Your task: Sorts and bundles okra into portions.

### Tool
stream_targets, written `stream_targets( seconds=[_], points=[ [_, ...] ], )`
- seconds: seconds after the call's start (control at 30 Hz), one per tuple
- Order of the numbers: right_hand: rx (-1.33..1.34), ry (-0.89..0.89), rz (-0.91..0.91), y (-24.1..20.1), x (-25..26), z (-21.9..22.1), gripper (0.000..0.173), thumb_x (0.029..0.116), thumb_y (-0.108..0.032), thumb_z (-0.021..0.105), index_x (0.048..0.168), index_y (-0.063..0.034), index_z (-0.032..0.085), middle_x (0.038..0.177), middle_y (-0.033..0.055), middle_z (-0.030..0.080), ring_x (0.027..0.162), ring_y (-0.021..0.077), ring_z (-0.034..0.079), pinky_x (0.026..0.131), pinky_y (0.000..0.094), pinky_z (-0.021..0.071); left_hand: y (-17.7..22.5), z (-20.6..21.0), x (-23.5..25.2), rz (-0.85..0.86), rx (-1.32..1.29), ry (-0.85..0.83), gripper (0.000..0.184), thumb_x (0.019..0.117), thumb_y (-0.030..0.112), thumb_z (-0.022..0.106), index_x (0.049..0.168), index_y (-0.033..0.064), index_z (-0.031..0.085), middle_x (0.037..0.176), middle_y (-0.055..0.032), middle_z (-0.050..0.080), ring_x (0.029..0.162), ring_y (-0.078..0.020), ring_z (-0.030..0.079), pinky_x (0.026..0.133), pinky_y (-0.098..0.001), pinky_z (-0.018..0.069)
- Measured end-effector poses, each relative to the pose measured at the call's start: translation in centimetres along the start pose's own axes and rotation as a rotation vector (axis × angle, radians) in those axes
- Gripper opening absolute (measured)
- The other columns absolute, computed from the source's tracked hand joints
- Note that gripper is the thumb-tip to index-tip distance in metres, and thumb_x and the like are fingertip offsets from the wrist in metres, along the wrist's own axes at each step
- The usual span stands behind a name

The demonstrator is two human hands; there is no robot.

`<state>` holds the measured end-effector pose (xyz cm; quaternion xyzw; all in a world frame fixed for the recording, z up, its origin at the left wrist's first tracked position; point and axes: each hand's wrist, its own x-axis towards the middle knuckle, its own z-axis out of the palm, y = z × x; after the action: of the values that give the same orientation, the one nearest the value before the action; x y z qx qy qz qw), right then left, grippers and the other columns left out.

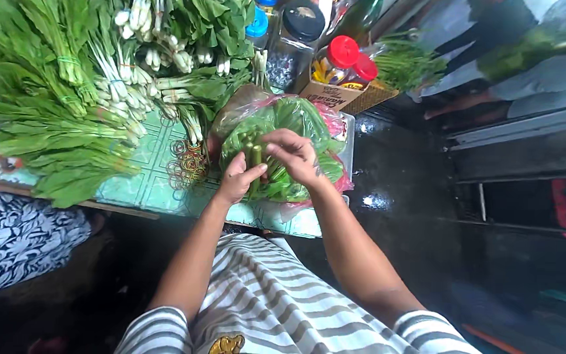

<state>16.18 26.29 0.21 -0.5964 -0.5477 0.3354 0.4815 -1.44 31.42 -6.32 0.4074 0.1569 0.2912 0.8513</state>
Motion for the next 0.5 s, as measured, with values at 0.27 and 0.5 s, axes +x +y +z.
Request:
stream_targets(
  seconds=[0.27,0.5],
  points=[
    [-0.902,-0.209,0.143,5.1,-2.6,0.8,0.037,0.0889,-0.020,0.077,0.125,-0.0165,0.070,0.123,0.0104,0.069,0.116,0.0340,0.063,0.097,0.0557,0.0534,1.3,-3.0,-2.1,-0.021,-0.410,-0.054,0.037,0.1019,0.033,0.051,0.132,0.0122,0.058,0.117,-0.0151,0.067,0.092,-0.0292,0.071,0.076,-0.0494,0.0622],
    [-1.049,-0.217,0.153,6.6,-1.5,0.8,0.018,0.0967,-0.033,0.065,0.108,-0.0283,0.078,0.114,0.0018,0.071,0.111,0.0283,0.063,0.089,0.0541,0.0494,1.2,-3.9,-3.9,-0.009,-0.406,0.037,0.035,0.1037,0.033,0.049,0.131,0.0142,0.059,0.124,-0.0135,0.066,0.099,-0.0302,0.071,0.080,-0.0521,0.0616]
  ],
)
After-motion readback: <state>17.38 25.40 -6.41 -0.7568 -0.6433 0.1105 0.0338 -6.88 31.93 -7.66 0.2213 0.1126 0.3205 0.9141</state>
